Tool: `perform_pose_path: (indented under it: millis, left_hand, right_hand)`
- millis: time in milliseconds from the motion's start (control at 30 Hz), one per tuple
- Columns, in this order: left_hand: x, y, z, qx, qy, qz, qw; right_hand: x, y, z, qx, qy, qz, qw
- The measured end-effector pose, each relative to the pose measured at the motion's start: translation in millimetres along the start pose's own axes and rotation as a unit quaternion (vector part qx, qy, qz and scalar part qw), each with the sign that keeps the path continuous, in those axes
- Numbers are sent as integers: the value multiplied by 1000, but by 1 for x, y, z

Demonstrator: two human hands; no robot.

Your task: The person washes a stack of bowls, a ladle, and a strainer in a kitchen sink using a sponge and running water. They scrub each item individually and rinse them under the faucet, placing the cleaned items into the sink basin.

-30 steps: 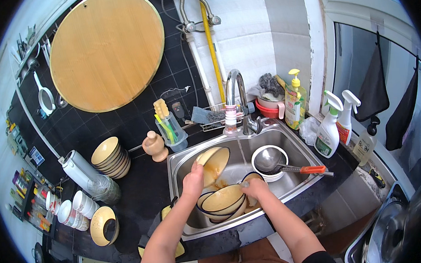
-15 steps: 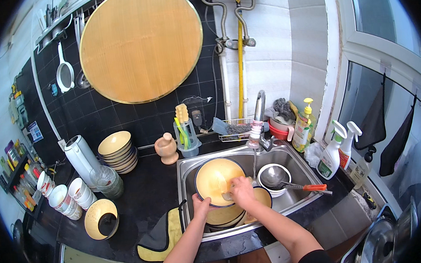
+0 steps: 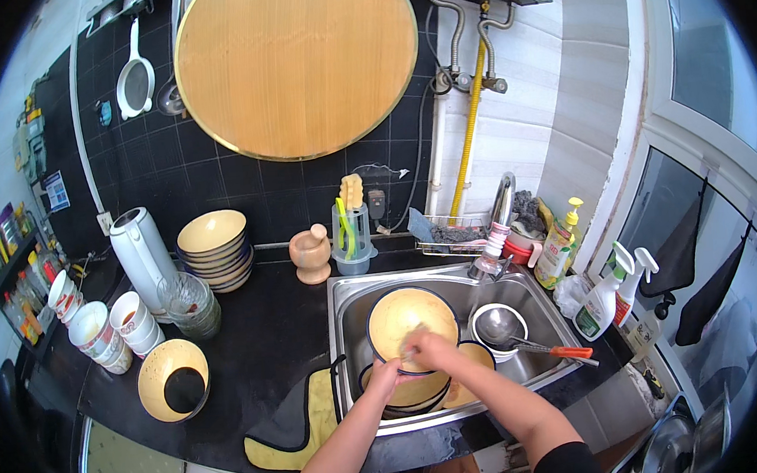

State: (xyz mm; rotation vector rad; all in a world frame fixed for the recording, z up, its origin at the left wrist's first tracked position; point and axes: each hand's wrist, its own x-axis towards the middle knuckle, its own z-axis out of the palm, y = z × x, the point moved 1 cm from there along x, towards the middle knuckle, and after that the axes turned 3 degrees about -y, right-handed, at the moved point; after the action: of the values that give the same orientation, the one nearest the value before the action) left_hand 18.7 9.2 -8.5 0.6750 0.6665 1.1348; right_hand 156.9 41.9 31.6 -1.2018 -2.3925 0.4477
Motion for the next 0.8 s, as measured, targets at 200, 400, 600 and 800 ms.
perform_pose_path:
  millis: [200, 400, 600, 800]
  left_hand:
    - [-5, 5, 16, 0, -73, -59, 996]
    - [-8, 9, 8, 4, -46, -47, 998]
    - [-19, 15, 27, 37, -56, -62, 996]
    - [5, -1, -1, 70, 67, 69, 993]
  right_hand:
    - [22, 4, -32, -64, 183, 4, 981]
    - [18, -26, 2, 29, 4, -95, 995]
    - [30, -9, -50, -289, 95, -146, 941]
    - [-4, 3, -44, -301, 5, -65, 951]
